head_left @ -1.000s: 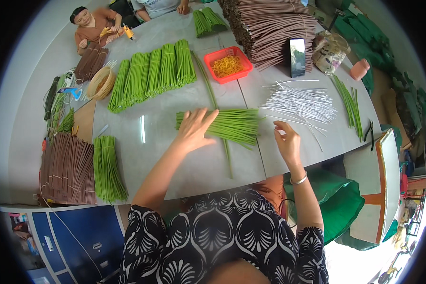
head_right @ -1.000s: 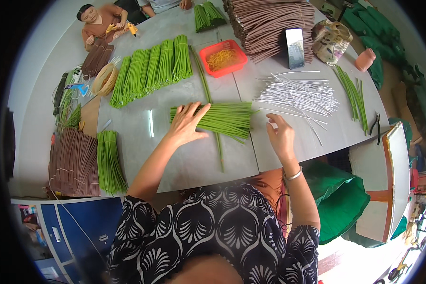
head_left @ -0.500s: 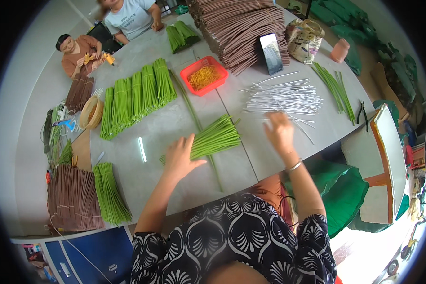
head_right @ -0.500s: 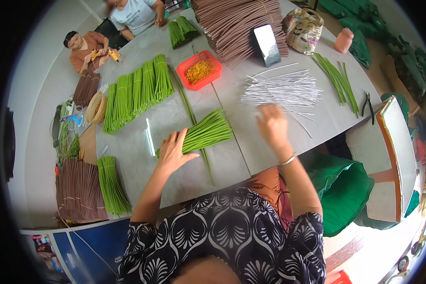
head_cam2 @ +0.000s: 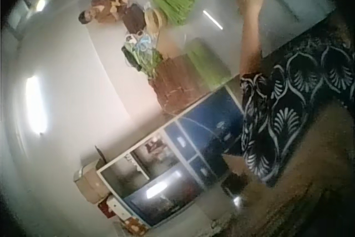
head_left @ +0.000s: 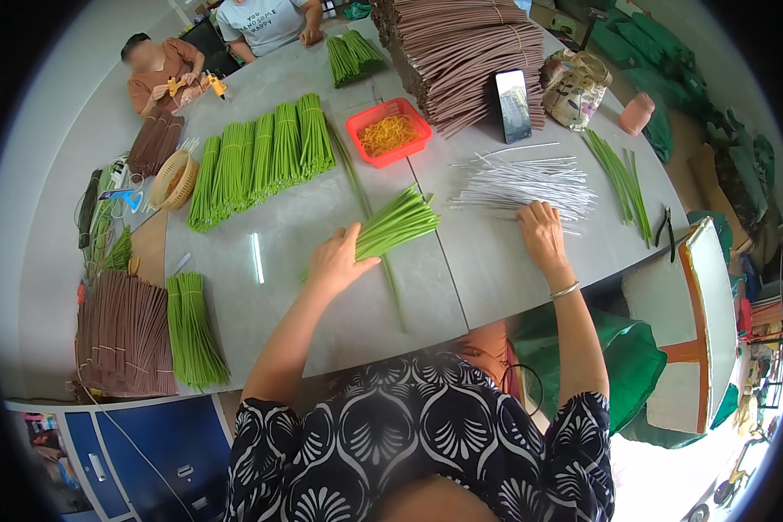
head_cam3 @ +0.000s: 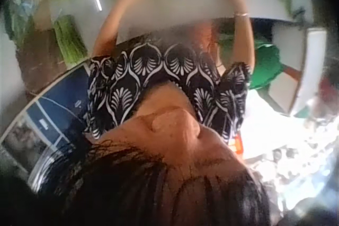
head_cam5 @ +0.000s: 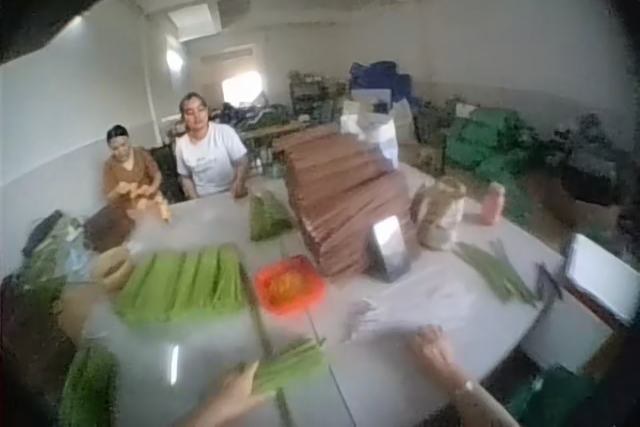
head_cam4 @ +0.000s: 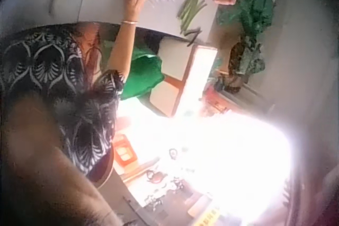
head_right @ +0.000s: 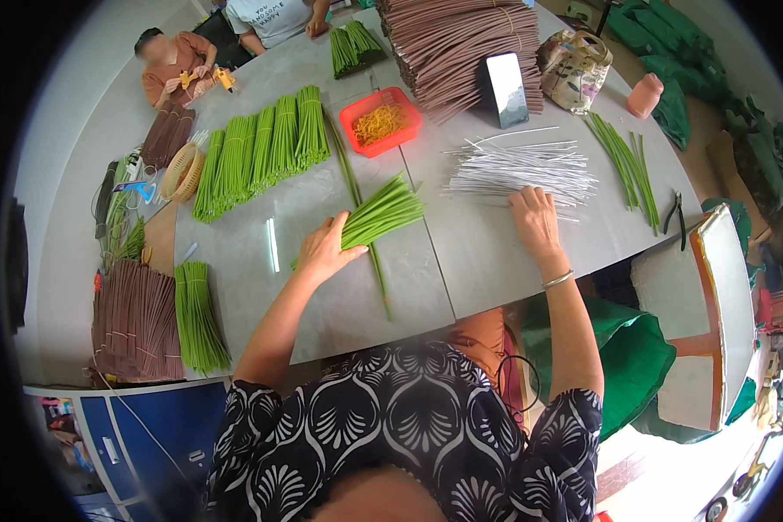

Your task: The person holds a bundle of green tubes and inserts thin white rods into the tubes by hand.

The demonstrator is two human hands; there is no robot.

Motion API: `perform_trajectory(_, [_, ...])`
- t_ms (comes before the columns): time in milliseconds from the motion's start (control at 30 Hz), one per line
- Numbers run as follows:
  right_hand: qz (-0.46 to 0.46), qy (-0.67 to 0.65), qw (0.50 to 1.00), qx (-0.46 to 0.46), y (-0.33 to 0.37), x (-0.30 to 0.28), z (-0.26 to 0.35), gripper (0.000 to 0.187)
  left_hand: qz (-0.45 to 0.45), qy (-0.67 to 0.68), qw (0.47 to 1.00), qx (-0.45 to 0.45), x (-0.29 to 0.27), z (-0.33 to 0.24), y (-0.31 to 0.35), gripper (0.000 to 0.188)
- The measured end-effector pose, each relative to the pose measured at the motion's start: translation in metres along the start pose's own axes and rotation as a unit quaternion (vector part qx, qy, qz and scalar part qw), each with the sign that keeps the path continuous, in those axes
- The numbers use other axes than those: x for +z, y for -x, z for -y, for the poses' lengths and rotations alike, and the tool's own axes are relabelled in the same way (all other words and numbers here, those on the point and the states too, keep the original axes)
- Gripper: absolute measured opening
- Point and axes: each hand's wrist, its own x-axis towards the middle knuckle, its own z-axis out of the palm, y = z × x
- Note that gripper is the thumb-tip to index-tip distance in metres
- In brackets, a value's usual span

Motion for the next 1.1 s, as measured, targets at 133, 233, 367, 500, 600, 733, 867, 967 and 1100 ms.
perform_trajectory(133, [0.014,-0.046,0.999,-0.008,-0.004,0.014,-0.033,0.011,0.088,-0.01,0.994,-0.067,0.011,-0.003,-0.056,0.089])
perform_trajectory(233, [0.011,-0.063,0.998,-0.001,-0.016,0.029,-0.069,0.011,0.046,-0.089,0.994,-0.049,0.023,-0.034,-0.09,0.093])
perform_trajectory(367, [0.02,-0.075,0.997,0.011,-0.03,0.053,-0.121,0.018,-0.174,0.042,0.973,0.146,0.055,-0.093,-0.163,0.075])
perform_trajectory(500, [-0.008,0.033,0.999,0.002,-0.038,0.056,-0.174,0.063,-0.023,0.092,0.96,0.262,0.097,-0.19,-0.249,0.073])
perform_trajectory(600, [-0.001,-0.007,0.999,0.033,-0.087,0.042,-0.241,0.088,-0.025,0.022,0.957,0.289,0.117,-0.265,-0.338,0.096])
perform_trajectory(733, [0.067,-0.004,0.997,0.043,-0.13,0.04,-0.351,0.106,-0.028,-0.034,0.96,0.276,0.137,-0.338,-0.464,0.127])
perform_trajectory(867, [0.065,-0.015,0.998,0.016,-0.144,0.056,-0.401,0.091,0.083,-0.037,0.975,0.202,0.162,-0.354,-0.531,0.112])
perform_trajectory(967, [0.029,-0.021,0.998,-0.043,-0.143,0.064,-0.416,0.061,-0.007,0.01,0.949,0.315,0.19,-0.34,-0.531,0.072])
perform_trajectory(1100, [-0.001,-0.064,0.995,-0.079,-0.146,0.067,-0.421,0.057,-0.01,0.02,0.958,0.285,0.176,-0.344,-0.517,0.069])
